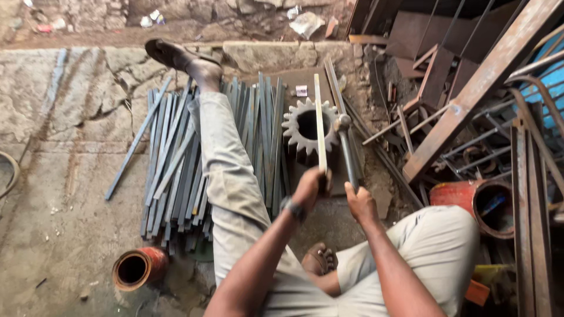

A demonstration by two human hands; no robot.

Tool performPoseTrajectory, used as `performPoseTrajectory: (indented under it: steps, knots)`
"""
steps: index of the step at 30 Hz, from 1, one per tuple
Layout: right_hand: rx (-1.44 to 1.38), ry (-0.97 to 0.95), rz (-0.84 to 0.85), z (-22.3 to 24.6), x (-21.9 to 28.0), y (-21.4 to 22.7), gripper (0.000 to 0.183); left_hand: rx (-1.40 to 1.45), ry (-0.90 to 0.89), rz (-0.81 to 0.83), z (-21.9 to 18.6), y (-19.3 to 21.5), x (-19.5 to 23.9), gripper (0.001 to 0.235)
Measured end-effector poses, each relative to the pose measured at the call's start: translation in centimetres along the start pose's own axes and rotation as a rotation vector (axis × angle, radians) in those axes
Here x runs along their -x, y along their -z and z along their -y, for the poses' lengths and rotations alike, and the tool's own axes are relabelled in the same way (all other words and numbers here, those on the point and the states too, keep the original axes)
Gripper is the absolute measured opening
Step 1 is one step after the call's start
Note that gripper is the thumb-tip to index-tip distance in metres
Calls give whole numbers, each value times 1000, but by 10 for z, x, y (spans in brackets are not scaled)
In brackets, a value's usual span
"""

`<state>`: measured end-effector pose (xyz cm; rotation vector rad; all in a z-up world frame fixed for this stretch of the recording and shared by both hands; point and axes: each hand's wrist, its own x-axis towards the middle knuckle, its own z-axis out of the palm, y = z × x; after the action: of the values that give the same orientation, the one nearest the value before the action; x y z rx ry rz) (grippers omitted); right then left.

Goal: The person holds a metal bar against the teeth of a large metal gear while using a hammer to strike it repeatedly, working around the circumference of the gear.

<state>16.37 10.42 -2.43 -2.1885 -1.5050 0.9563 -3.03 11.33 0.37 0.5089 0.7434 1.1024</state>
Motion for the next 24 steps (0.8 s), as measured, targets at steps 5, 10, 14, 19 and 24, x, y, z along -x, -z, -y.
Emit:
performPoseTrajectory:
  steps: [5, 10, 14, 19, 24]
  knots:
    - [69, 43, -15, 4, 9, -2, 65, 88, -36, -41, -87, -44, -43, 48]
    - [69, 90, -34, 12, 13, -3, 64, 165, -76, 18, -128, -57, -54, 65]
    - [-68, -85, 94, 23, 21, -2, 67, 225, -92, 15, -128, -54, -55, 64]
    - [-56, -87, 106, 24, 19, -6, 66, 258, -98, -9, -124, -50, -60, 59]
    - [-66, -100, 147, 19, 17, -9, 62, 312, -121, -9, -127, -52, -62, 57]
